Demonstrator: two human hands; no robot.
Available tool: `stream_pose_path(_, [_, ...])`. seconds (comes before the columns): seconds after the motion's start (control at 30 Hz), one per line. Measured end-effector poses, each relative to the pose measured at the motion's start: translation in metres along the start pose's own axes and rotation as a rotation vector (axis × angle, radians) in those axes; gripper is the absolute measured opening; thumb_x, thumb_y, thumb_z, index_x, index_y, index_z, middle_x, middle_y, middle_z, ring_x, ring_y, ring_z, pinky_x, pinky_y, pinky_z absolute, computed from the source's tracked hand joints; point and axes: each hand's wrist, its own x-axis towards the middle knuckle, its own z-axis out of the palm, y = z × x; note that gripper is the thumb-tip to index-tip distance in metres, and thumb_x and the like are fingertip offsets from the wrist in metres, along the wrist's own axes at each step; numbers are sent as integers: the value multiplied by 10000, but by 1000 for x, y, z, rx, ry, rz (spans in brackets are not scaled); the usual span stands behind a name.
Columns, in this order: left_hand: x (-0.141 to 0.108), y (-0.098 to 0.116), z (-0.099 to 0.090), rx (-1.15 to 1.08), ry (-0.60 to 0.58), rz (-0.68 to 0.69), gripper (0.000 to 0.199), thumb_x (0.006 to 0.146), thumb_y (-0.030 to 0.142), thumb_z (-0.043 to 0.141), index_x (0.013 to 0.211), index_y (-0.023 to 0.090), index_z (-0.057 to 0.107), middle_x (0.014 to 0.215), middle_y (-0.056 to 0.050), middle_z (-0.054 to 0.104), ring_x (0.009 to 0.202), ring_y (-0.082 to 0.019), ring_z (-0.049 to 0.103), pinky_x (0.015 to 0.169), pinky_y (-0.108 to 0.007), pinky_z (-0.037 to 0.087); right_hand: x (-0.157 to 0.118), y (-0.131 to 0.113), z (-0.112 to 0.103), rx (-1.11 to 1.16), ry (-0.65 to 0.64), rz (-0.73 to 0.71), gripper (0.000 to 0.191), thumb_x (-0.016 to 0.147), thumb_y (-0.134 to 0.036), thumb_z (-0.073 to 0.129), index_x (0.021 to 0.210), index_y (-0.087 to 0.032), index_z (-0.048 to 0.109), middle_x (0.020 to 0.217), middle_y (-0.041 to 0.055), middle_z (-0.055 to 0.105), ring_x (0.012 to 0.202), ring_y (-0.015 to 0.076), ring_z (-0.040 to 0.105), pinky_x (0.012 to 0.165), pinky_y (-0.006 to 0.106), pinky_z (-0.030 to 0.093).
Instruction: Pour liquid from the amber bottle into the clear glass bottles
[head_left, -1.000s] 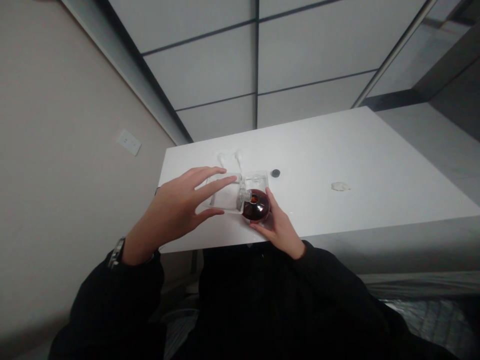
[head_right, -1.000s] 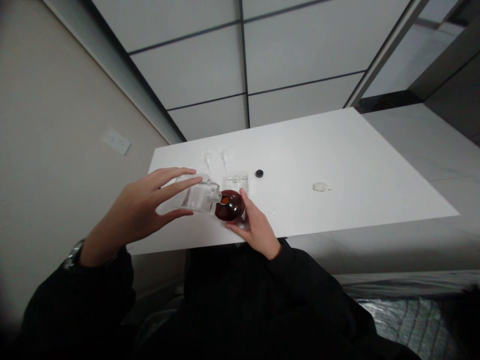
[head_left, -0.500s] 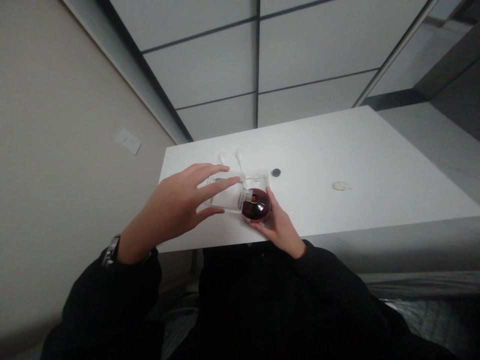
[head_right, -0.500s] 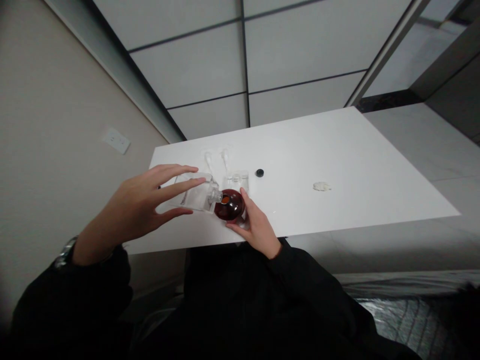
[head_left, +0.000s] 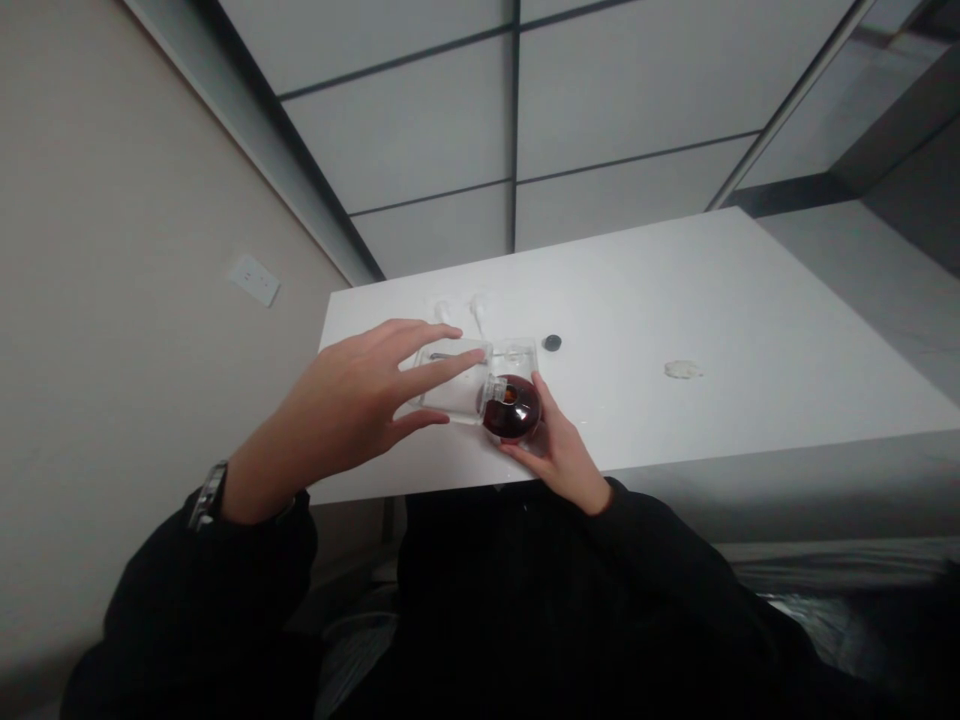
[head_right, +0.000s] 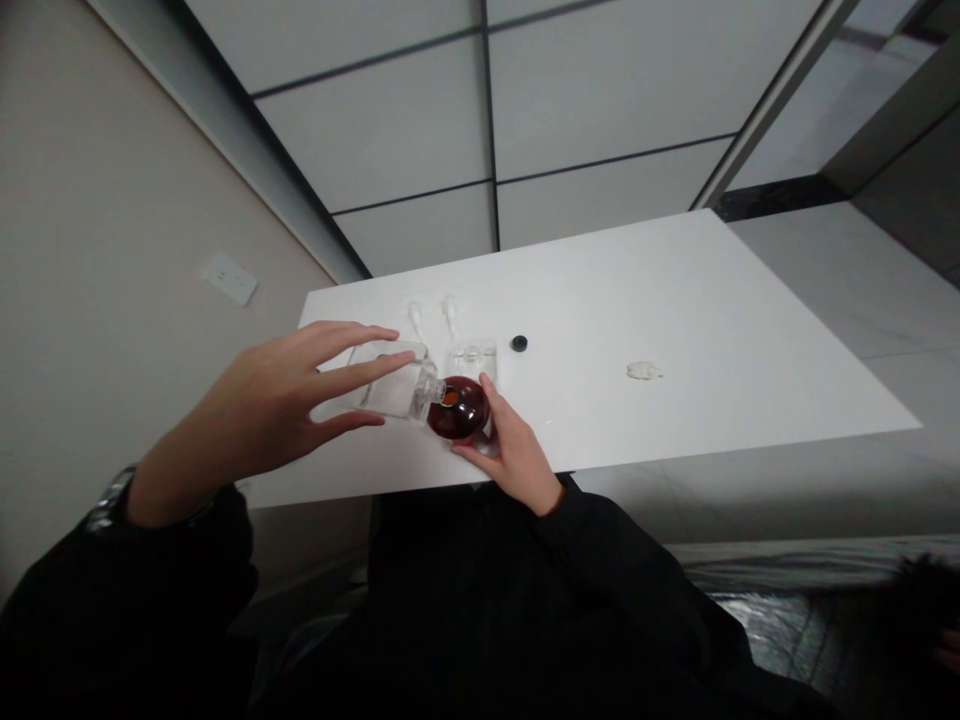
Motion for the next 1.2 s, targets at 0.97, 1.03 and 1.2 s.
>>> stream_pose_path(0.97, [9, 2, -15, 15, -43, 28, 517, 1008, 305, 680, 1513, 324, 569, 1509, -124, 644, 1349, -352, 630, 1063, -529, 575, 2, -4, 0, 26, -15, 38, 1055, 921, -446, 813, 1736, -332, 153, 1680, 146, 492, 1534, 366, 507, 1264, 624, 413])
stream_pose_path(1.03, [10, 2, -15, 12, -47, 28, 515, 1007, 304, 684, 1509, 321, 572, 1507, -125, 645, 1347, -351, 629, 1063, -527, 574, 2, -4, 0, 28, -19, 40, 1053, 922, -447, 812, 1736, -329, 154, 1686, 144, 484, 1541, 364, 498, 1270, 617, 407])
stream_pose_path(1.2, [10, 1, -15, 27, -58, 35, 505, 1015, 316, 676, 1508, 314, 566, 1509, -131, 639, 1341, -352, 626, 1051, -528, 576, 1, -2, 1, 26, -10, 42, 1049, 919, -468, 814, 1734, -329, 168, 1695, 141, 472, 1560, 360, 469, 1281, 616, 390])
